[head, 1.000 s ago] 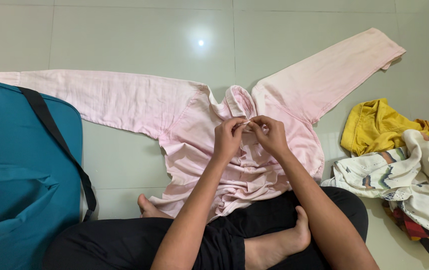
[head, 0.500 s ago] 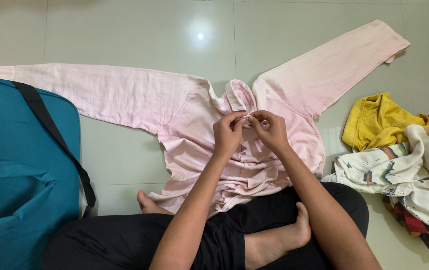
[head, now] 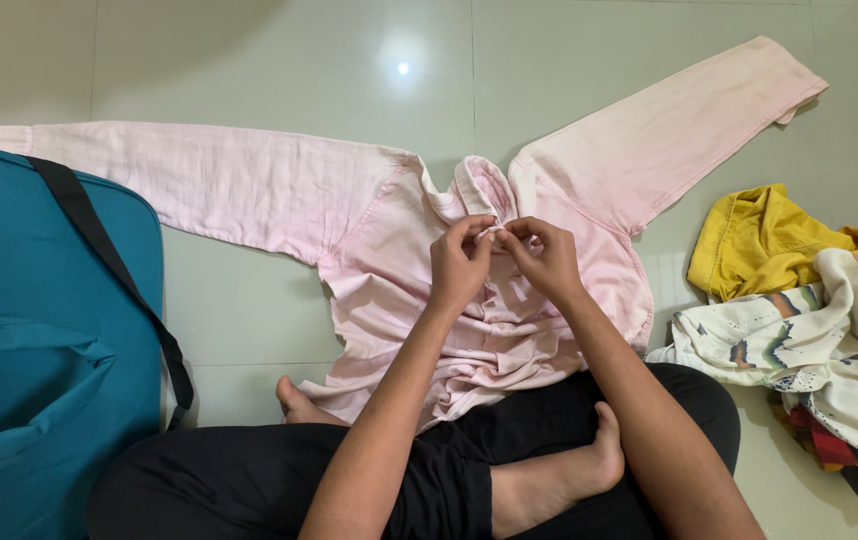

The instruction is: The person buttons the collar of a shirt, spreads it flat on the floor, and folds the sleeves and body into a compact rectangle.

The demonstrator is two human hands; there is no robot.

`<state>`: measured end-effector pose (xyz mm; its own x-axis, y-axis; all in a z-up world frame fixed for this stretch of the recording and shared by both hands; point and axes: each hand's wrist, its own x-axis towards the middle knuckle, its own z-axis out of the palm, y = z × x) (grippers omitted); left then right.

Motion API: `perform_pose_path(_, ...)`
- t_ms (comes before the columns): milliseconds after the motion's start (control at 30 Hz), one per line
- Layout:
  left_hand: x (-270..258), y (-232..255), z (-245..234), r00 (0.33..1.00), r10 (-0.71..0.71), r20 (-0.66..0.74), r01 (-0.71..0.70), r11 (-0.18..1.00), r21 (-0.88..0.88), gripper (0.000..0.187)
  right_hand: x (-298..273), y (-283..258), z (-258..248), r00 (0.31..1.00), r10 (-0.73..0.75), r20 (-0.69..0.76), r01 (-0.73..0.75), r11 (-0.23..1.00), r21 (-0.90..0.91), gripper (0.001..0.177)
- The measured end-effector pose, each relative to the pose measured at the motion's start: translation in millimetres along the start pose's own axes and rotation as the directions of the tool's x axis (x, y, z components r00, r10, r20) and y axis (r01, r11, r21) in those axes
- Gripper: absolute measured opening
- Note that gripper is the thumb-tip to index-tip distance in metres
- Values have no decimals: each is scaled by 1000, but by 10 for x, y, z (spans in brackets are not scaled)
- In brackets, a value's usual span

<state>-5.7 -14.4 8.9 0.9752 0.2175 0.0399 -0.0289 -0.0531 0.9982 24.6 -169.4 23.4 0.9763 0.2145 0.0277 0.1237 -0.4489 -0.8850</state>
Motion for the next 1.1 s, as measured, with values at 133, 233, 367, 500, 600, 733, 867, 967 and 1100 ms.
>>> perform_pose_path(133,29,-31,-24,999,28,23,-28,1000,0,22,4,77,9,998,67,-3,-67,997,49,20)
perform_pose_path(233,42,-38,-37,999,35,34,-35,999,-2,22,10,142,3,999,41,-18,-41,999,19,20)
perform_pose_path(367,142,-73,-124,984,159,78,-169,974,148,24,92,274,-139,976,-62,-206,50,997,-63,15)
perform_pose_path(500,348,-218,-486,999,-20,27,14,975,222,29,162,508,-463,913,-242,-328,137,940,-311,15)
perform_pose_path(600,410,-361,-812,977,189,-95,-102,813,573,29,189,741,-528,939,-191,-286,57,907,-417,28)
perform_pose_path(733,343,-482,-935,1000,-12,25,-16,498,867,64,180,898,-480,993,3,-115,-67,826,-559,55)
perform_pose_path(867,380,-537,-1024,988,-152,-33,98,445,890,80,176,925,-611,919,342,-198,-389,690,-611,75)
perform_pose_path(967,469,-566,-1063,991,-42,-126,132,418,899,78,178,986,-727,844,438,-310,-531,597,-602,82)
perform_pose_path(1100,703,-592,-1090,988,-66,-143,157,378,912,82,236,1099,-725,819,443,-363,-570,568,-594,87)
